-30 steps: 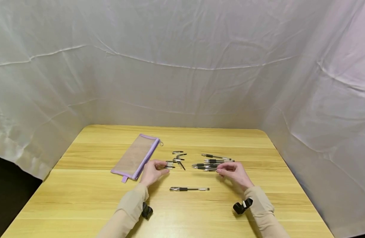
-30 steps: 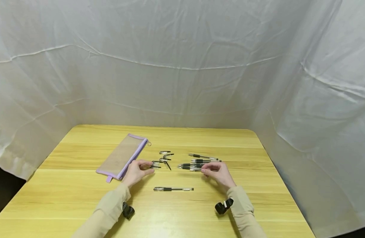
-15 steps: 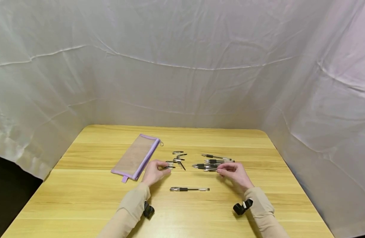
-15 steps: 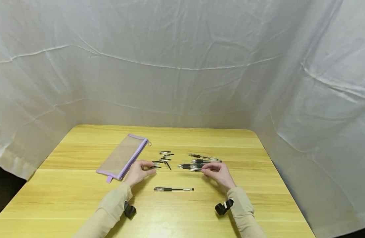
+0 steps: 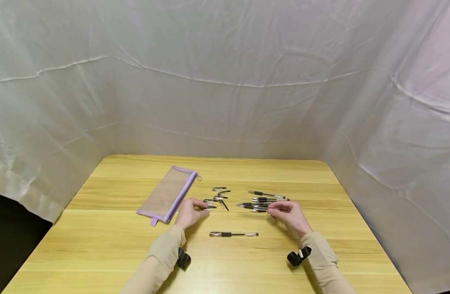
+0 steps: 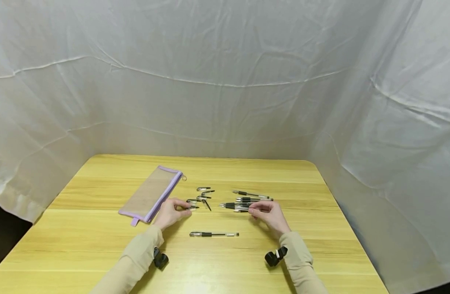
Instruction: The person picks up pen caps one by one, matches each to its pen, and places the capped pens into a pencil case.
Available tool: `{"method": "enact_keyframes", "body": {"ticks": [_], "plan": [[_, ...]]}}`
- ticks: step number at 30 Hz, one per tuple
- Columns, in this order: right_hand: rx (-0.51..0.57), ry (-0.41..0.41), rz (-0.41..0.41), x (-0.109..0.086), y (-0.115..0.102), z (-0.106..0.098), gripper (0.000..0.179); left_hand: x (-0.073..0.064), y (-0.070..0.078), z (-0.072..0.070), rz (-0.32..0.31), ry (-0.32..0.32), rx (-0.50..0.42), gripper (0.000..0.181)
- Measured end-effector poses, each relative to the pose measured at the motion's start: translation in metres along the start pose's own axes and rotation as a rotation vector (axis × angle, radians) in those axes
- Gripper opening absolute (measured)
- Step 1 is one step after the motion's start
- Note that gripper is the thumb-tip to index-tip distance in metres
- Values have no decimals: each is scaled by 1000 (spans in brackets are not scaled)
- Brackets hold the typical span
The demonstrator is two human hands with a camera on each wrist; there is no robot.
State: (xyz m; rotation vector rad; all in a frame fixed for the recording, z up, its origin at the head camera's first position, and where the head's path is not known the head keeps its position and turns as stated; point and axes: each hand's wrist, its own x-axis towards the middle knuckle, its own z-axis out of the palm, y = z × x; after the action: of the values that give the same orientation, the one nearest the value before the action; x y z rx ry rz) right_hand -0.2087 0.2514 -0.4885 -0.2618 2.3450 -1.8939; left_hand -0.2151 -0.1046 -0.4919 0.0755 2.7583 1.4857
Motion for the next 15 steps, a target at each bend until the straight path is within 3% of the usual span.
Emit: {"method": "enact_keyframes", "body": {"ticks": [15], "plan": [[-3,3,8,1,1,0,31,0,0,0,-32,2,54,12]]}}
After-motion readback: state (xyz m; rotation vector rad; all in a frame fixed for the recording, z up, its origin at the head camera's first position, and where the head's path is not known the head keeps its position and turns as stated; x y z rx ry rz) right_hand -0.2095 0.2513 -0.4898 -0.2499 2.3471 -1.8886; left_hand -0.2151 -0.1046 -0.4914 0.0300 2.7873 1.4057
